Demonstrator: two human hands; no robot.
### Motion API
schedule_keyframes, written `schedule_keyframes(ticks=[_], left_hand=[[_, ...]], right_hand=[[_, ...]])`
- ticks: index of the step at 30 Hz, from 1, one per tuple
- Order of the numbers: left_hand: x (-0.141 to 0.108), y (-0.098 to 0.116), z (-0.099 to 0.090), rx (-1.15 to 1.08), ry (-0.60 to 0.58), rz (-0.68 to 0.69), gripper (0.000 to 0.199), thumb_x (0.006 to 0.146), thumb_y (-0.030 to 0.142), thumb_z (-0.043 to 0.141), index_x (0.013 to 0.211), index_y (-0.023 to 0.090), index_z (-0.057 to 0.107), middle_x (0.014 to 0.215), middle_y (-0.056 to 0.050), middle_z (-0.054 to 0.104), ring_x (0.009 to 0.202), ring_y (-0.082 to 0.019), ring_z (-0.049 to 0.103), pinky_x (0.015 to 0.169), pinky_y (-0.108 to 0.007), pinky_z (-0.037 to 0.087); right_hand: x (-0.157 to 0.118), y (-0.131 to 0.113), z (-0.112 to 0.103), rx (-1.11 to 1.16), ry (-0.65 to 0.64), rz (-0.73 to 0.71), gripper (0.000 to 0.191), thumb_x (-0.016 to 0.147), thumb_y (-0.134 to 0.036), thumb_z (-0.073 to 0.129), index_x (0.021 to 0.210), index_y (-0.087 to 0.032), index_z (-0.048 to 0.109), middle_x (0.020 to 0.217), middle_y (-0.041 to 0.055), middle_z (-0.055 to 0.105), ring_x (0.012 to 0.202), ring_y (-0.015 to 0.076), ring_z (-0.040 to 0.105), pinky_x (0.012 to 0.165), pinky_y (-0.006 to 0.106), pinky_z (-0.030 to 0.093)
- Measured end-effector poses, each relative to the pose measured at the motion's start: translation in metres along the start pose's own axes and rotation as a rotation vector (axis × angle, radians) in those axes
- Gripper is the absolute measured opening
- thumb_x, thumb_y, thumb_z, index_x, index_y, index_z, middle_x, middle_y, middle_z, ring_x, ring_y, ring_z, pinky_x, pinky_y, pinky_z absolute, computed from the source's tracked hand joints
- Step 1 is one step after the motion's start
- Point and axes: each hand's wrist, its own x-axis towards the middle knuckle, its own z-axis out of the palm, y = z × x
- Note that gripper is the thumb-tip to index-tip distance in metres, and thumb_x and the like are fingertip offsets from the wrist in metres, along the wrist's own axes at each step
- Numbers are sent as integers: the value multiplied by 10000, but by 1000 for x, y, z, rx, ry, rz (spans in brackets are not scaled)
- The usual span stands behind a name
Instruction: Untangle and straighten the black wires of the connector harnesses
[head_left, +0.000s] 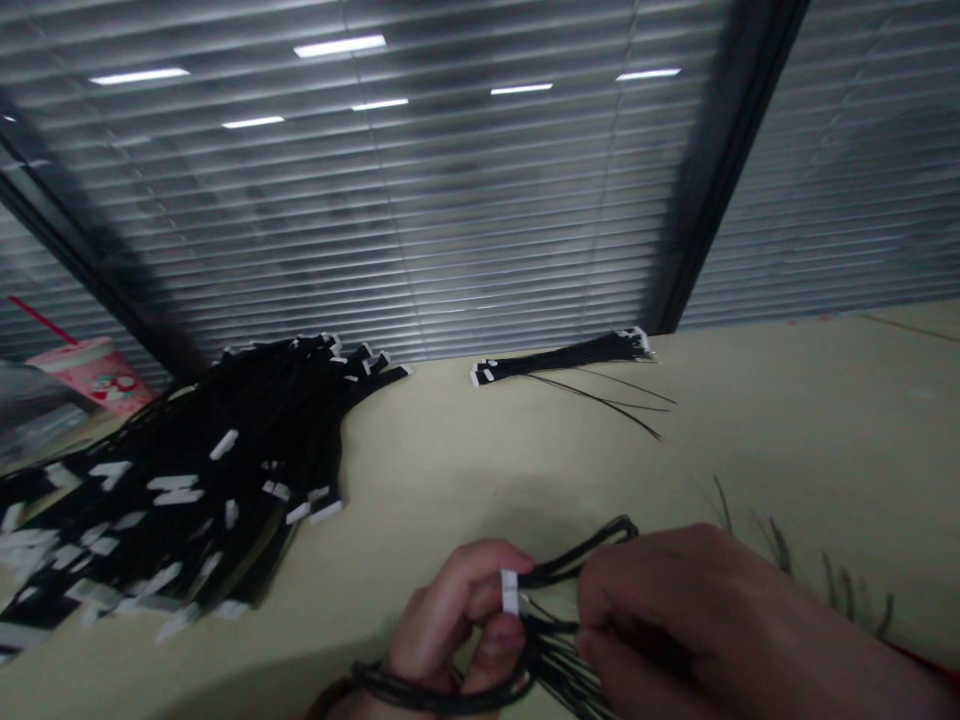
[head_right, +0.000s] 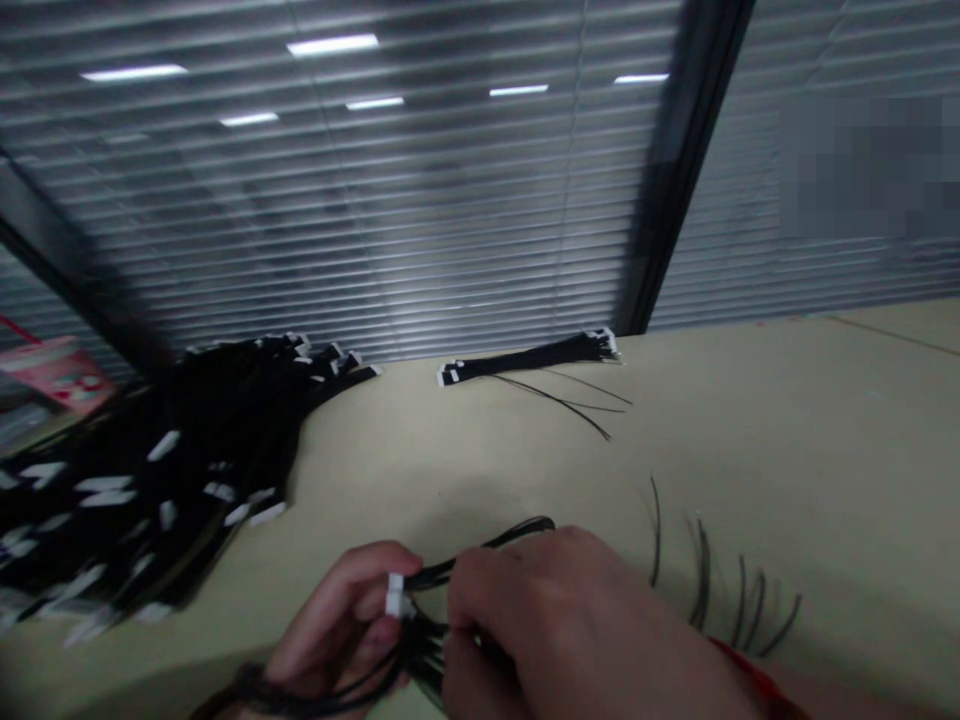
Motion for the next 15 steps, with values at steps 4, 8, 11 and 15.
schedule_keyframes(ticks=[4, 8, 11, 15], left_hand=[[-2, -3, -1, 51, -12, 26, 259, 924, 404, 464, 1100, 235, 549, 692, -15, 585, 584, -95, 445, 517, -207, 331], [-1, -6, -3, -7, -61, 12, 268, 912, 427, 474, 1090, 240, 547, 717, -14, 576, 589, -93, 445, 505, -198, 329], [2, -2, -5, -4, -122, -39, 266, 909, 434, 470, 1005, 206, 568, 693, -7, 514, 592, -98, 422, 512, -203, 334], [9, 6, -7, 21, -174, -76, 209, 929, 370, 444, 957, 191, 549, 695, -4, 483, 607, -105, 391, 533, -209, 337]], right_hand=[[1, -2, -4, 63, 7, 37, 158, 749, -107, 515, 631, -208, 546, 585, -66, 574, 499, 70, 504, 464, 202, 305], [4, -1, 5, 53, -4, -2, 150, 774, -107, 515, 680, -214, 563, 632, -68, 597, 555, 80, 539, 513, 206, 346], [4, 1, 15, -34, 66, -68, 137, 793, -118, 505, 750, -213, 593, 690, -40, 620, 609, 117, 568, 554, 233, 386], [5, 1, 18, -177, 146, -161, 134, 811, -111, 498, 785, -197, 597, 697, -14, 616, 604, 136, 565, 551, 250, 393]])
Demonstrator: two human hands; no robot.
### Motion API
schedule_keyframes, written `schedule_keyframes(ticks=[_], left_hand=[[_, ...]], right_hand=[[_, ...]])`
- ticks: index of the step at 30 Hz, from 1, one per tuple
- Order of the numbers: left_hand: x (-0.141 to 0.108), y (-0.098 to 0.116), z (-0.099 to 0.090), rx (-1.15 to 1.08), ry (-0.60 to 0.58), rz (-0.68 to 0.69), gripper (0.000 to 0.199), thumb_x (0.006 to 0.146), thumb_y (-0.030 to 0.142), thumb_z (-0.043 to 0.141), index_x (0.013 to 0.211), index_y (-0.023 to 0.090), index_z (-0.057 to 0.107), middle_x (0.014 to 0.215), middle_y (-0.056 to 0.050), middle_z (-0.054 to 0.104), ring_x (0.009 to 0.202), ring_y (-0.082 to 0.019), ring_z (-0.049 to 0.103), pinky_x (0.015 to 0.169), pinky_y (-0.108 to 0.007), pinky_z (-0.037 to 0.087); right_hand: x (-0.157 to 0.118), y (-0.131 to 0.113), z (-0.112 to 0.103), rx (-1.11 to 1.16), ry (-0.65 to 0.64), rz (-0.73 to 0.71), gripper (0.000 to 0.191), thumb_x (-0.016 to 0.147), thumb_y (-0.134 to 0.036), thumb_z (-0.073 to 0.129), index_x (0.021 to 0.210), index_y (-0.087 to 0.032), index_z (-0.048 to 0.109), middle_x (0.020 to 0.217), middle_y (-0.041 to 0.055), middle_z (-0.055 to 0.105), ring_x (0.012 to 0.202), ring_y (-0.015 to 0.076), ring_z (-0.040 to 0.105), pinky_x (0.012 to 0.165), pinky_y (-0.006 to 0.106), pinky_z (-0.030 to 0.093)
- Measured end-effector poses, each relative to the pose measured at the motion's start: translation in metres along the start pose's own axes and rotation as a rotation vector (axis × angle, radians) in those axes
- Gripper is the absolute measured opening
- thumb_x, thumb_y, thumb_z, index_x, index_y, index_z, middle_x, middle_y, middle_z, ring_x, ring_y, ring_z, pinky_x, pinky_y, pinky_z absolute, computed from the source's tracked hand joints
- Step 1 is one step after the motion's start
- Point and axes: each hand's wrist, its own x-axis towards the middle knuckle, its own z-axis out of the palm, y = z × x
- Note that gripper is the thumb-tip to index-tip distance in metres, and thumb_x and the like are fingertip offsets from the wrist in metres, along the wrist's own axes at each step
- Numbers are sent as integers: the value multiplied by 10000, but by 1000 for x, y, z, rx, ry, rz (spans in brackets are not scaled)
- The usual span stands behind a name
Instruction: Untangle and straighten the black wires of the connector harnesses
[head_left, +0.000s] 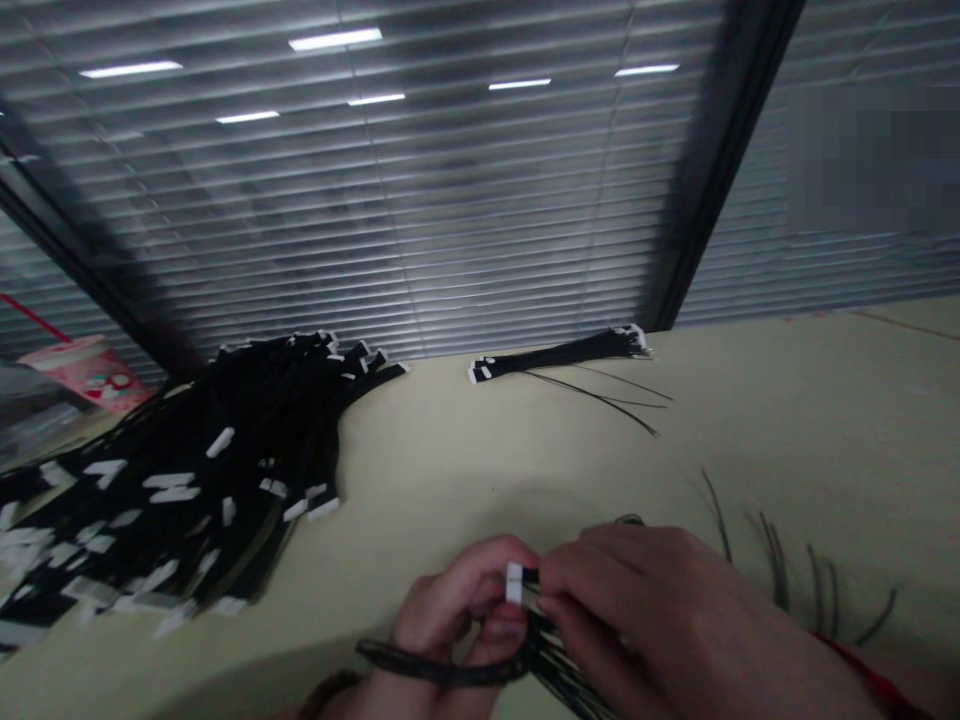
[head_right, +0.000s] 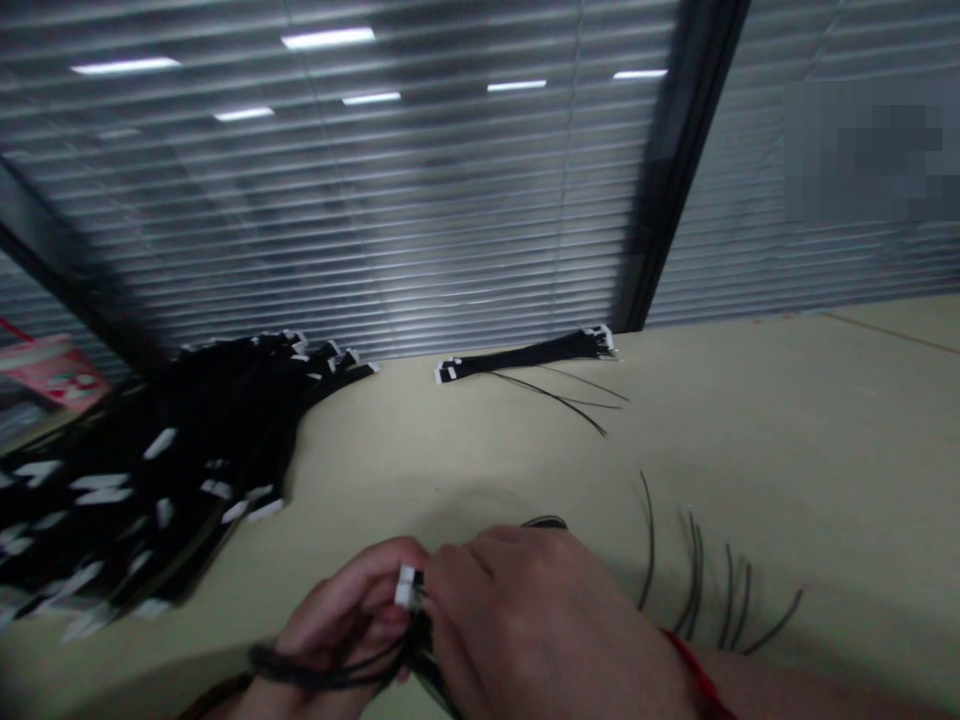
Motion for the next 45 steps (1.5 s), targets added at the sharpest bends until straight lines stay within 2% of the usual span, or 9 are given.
schedule_keyframes(ticks=[7, 10, 15, 20, 24, 28, 34, 40, 45], left_hand=[[18, 5, -8, -33, 392, -133, 223, 857, 340, 566, 1027, 221, 487, 647, 46, 476, 553, -95, 396, 487, -168, 343], [23, 9, -10, -16, 460, -137, 277, 820, 352, 593, 1025, 196, 491, 594, 54, 472, 527, -98, 416, 465, -166, 353], [21, 9, -9, -82, 421, -56, 251, 808, 308, 609, 1004, 198, 496, 617, 47, 515, 532, -88, 434, 472, -158, 370], [15, 0, -9, -120, 262, 50, 169, 895, 238, 529, 1058, 267, 493, 630, 59, 482, 563, -76, 432, 508, -136, 368], [11, -4, -9, -125, 175, 132, 171, 964, 261, 392, 1072, 326, 506, 685, 49, 480, 594, -69, 432, 540, -115, 389], [9, -5, -9, -105, 202, 166, 217, 962, 225, 396, 1099, 348, 510, 706, 44, 502, 616, -66, 465, 558, -101, 410], [11, 1, -7, -140, 343, 143, 171, 892, 232, 543, 1045, 309, 536, 626, 58, 481, 543, -68, 439, 502, -111, 400], [13, 7, -6, -142, 373, 104, 172, 846, 258, 597, 1003, 256, 526, 600, 52, 503, 519, -81, 445, 475, -137, 392], [10, 4, -8, -119, 368, 103, 167, 865, 252, 575, 1019, 266, 514, 600, 56, 483, 527, -80, 449, 488, -136, 399]], right_hand=[[7, 0, -8, -162, -40, -12, 193, 882, -241, 451, 772, -177, 596, 566, 14, 549, 559, 129, 534, 541, 214, 403], [-1, 8, -10, -166, -101, 20, 183, 864, -234, 459, 786, -183, 616, 565, 15, 554, 566, 133, 544, 539, 210, 412], [-20, 20, -11, -147, -239, 74, 194, 793, -134, 471, 808, -198, 653, 620, 16, 611, 581, 135, 578, 543, 206, 427], [-6, 13, -13, -37, -420, 35, 288, 734, -51, 478, 831, -236, 676, 780, -5, 676, 678, 161, 635, 592, 243, 446], [7, 10, -18, 53, -339, 76, 207, 795, -107, 480, 784, -240, 638, 771, -31, 651, 707, 155, 614, 642, 278, 432], [3, 13, -19, 20, -319, 82, 189, 803, -131, 468, 722, -234, 605, 715, -31, 628, 658, 156, 593, 581, 275, 390], [-4, 18, -28, -29, -240, 97, 212, 795, -177, 398, 700, -252, 573, 663, -15, 601, 571, 188, 575, 518, 300, 395], [-8, 23, -26, -235, -504, 169, 219, 675, -71, 504, 679, -248, 632, 653, 10, 628, 569, 228, 618, 484, 299, 389], [-3, 18, -20, -170, -469, 120, 216, 753, -91, 483, 754, -244, 636, 746, -3, 643, 671, 223, 629, 590, 338, 446]])
